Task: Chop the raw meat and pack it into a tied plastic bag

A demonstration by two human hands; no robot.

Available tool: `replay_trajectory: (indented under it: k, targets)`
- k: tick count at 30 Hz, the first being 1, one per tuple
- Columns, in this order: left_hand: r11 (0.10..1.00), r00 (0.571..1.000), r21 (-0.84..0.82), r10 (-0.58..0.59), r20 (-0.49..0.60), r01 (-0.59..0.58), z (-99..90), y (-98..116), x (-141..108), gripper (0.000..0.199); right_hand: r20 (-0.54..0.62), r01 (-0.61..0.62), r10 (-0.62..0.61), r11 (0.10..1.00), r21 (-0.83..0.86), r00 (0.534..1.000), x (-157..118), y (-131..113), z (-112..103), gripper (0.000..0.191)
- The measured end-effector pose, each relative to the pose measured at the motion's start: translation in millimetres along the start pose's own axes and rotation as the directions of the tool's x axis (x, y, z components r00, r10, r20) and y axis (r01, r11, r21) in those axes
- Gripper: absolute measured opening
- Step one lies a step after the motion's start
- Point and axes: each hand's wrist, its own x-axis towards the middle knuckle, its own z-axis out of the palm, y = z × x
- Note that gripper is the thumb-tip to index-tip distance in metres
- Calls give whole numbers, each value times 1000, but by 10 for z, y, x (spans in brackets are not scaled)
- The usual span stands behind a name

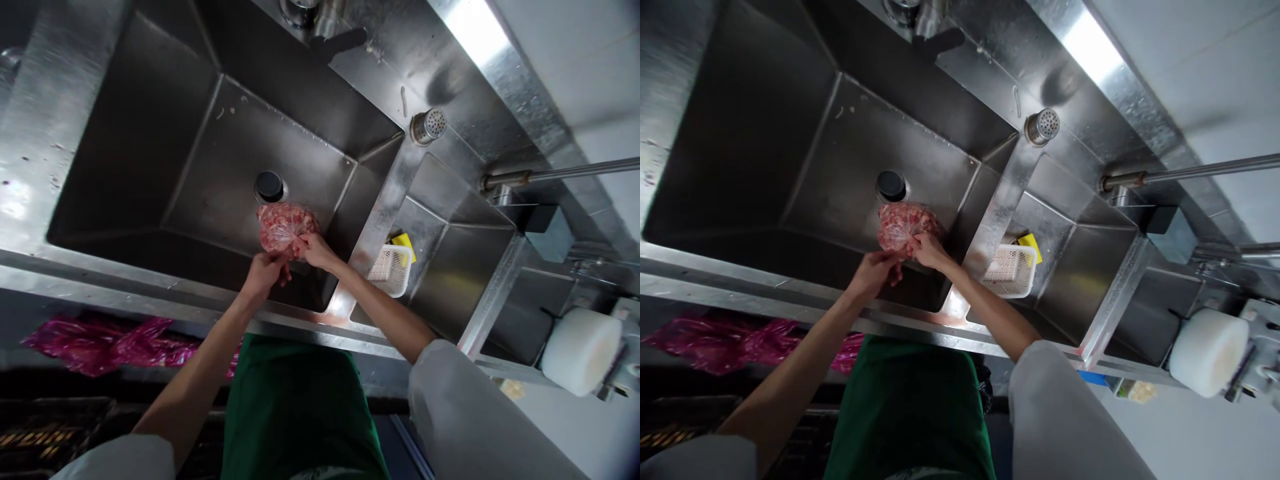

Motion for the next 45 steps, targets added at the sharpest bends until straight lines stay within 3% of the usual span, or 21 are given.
replay_trajectory:
  k: [1,3,4,6,8,10,13,15,18,20,22,25,29,33,35,39,42,45]
  targets:
    - [958,984,233,180,-20,-170,-97,4,67,9,26,90,-86,969,-230,996,-21,-44,-68,31]
    - [671,871,598,481,98,-437,-237,12,249,23,174,254,-187,782,-569,967,-69,-160,-212,20]
    - [522,818,684,542,194,-509,-278,14,350,28,250,324,-208,669,-669,946,-90,-228,-284,14]
    - [313,759,752,543,359,-580,-321,10,547,30,367,426,-216,468,-775,905,-107,-363,-415,18]
    - [189,722,763,519,457,-619,-344,7,712,29,417,468,-215,335,-818,883,-64,-472,-513,25]
    - [98,673,741,509,536,-664,-374,23,834,25,437,485,-216,294,-824,873,41,-528,-563,26]
    - [19,603,682,485,633,-731,-437,78,928,22,414,489,-266,374,-788,870,246,-498,-534,23]
    - [5,593,659,444,672,-752,-482,110,928,22,358,485,-334,487,-727,872,360,-422,-452,22]
    - [5,639,684,361,679,-730,-538,110,864,19,216,480,-442,667,-570,871,461,-282,-274,24]
    - [-2,667,710,337,664,-705,-560,87,825,20,110,472,-483,743,-475,869,495,-198,-159,27]
    - [-9,667,713,345,660,-701,-565,70,822,24,25,454,-489,790,-411,872,522,-136,-74,31]
    - [-9,636,684,360,683,-730,-552,93,890,25,-57,449,-498,820,-354,865,560,-87,-18,37]
    - [37,570,605,382,727,-796,-548,178,999,19,-59,516,-562,792,-326,825,586,-87,-16,44]
    - [99,511,530,460,726,-842,-590,188,1050,15,-16,481,-528,785,-391,849,558,-92,-25,47]
    - [139,509,513,487,709,-847,-606,161,1073,16,4,450,-502,771,-450,865,520,-77,-29,40]
    - [273,561,497,527,639,-823,-565,141,1101,17,10,386,-462,729,-565,887,385,-39,-30,23]
    - [341,638,547,525,563,-764,-481,192,1066,15,-20,351,-459,706,-615,888,284,-27,-3,21]
    - [341,724,669,524,448,-661,-402,259,1005,10,-118,276,-432,739,-615,894,262,-15,49,23]
